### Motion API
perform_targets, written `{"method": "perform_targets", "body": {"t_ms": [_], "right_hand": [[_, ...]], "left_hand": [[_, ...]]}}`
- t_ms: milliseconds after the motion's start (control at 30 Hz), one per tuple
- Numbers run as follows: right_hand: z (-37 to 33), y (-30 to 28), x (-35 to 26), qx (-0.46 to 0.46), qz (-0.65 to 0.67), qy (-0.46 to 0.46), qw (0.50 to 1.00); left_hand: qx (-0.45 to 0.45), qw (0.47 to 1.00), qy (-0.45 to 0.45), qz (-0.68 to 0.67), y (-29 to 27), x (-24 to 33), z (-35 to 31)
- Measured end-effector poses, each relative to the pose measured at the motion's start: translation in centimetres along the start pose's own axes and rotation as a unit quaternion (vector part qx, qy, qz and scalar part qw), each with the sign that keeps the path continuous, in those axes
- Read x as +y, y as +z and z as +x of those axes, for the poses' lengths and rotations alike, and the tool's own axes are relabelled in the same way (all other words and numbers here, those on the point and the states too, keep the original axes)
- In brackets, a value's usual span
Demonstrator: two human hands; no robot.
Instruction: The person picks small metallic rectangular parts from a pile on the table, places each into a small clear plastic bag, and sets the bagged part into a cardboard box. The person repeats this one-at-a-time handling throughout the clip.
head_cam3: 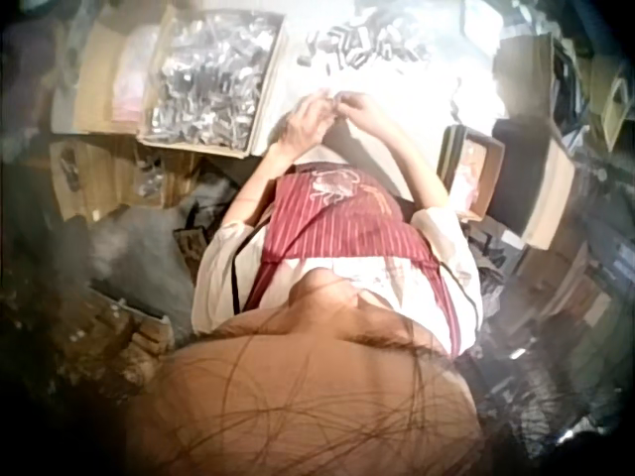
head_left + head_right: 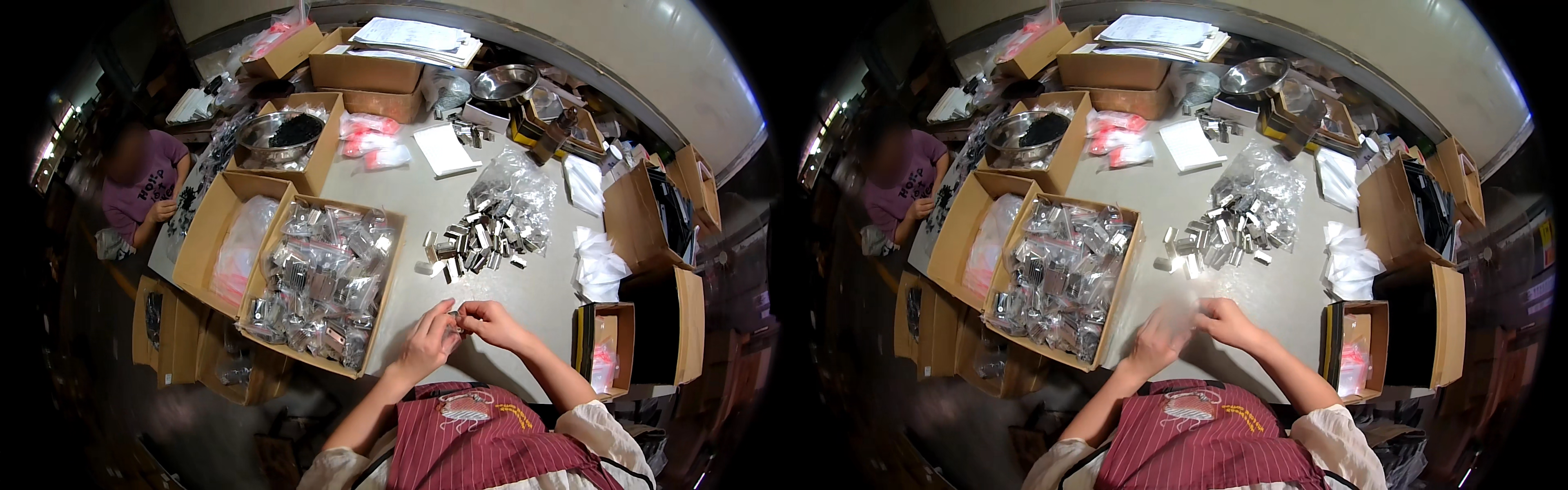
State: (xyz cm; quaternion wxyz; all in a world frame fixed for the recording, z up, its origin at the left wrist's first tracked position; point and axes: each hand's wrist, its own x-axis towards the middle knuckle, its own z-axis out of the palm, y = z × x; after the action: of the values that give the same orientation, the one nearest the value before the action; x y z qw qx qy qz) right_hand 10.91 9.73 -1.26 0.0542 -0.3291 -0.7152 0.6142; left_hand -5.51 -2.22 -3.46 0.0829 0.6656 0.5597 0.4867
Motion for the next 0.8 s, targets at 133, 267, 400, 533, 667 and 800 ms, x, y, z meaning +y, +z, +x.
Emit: {"method": "perform_targets", "body": {"t_ms": [133, 267, 400, 533, 667, 800], "right_hand": [[1.1, -0.5, 1.8, -0.008, 0.074, 0.025, 0.997], [4.8, -2.0, 4.1, 0.171, -0.163, -0.021, 0.971], [8.2, -1.8, 3.9, 0.264, -0.398, -0.161, 0.864], [8.5, -1.4, 4.3, 0.250, -0.366, -0.143, 0.885], [4.2, -2.8, 4.6, 0.181, -0.380, -0.210, 0.883], [0.1, -2.8, 3.6, 0.062, -0.444, -0.252, 0.858]], "left_hand": [[-0.010, 0.998, -0.037, -0.045, -0.2, -0.2, -0.3], [0.040, 0.993, -0.109, -0.028, 0.5, -1.7, -1.0], [0.071, 0.980, -0.176, -0.058, 0.4, -1.7, -0.4], [0.069, 0.969, -0.225, -0.073, -0.3, -2.0, -0.1], [0.093, 0.957, -0.253, -0.111, -0.4, -2.5, -1.0], [0.077, 0.952, -0.263, -0.133, 0.2, -2.9, -1.5]]}}
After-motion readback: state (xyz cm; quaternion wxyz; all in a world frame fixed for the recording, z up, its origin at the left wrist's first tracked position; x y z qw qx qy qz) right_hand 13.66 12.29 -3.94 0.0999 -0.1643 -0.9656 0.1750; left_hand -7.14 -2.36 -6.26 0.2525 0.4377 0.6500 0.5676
